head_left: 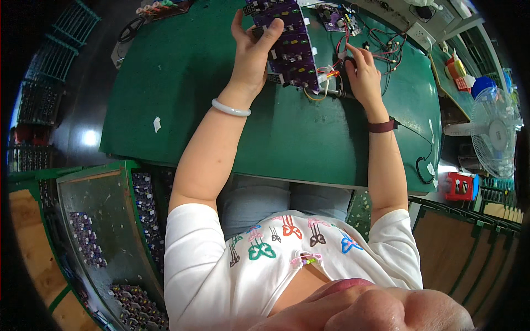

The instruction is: Testing and troubleshooting a printed circuit board component using a digital probe and test equipment.

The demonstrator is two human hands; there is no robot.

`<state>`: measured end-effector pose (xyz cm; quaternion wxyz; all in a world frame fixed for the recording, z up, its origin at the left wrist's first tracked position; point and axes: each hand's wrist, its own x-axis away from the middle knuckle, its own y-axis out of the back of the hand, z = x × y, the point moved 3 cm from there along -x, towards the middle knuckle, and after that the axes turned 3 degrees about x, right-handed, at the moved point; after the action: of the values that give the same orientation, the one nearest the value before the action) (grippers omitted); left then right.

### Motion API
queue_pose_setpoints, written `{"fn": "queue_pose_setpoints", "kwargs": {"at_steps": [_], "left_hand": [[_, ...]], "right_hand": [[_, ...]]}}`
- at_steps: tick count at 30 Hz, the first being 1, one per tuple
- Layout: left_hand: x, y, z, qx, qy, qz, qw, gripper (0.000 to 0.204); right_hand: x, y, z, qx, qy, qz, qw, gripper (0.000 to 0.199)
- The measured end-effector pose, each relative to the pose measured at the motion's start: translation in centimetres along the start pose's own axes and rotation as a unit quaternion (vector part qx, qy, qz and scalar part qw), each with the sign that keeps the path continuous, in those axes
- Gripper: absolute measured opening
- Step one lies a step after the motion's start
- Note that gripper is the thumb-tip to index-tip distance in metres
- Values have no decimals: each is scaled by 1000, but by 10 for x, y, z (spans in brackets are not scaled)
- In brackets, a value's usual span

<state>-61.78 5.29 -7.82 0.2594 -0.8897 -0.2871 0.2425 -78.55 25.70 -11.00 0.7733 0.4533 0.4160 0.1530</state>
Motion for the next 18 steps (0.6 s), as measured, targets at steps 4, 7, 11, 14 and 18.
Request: {"fn": "queue_pose_setpoints", "kwargs": {"at_steps": [4,7,11,14,18], "left_hand": [[-15,14,0,-53,-24,-1,998,101],[-28,23,9,-89,-47,-3,995,101],[-38,24,7,-100,-63,-17,993,103],[-22,33,2,-88,-27,-50,994,104],[-35,32,25,-111,-88,-69,988,108]], "right_hand": [[-2,-2,-14,-20,62,-86,994,11],[-6,0,-18,-25,56,-62,996,11],[-9,8,-21,-2,74,-74,995,22],[18,40,18,79,76,-16,994,48],[80,109,-23,102,35,157,982,51]]}}
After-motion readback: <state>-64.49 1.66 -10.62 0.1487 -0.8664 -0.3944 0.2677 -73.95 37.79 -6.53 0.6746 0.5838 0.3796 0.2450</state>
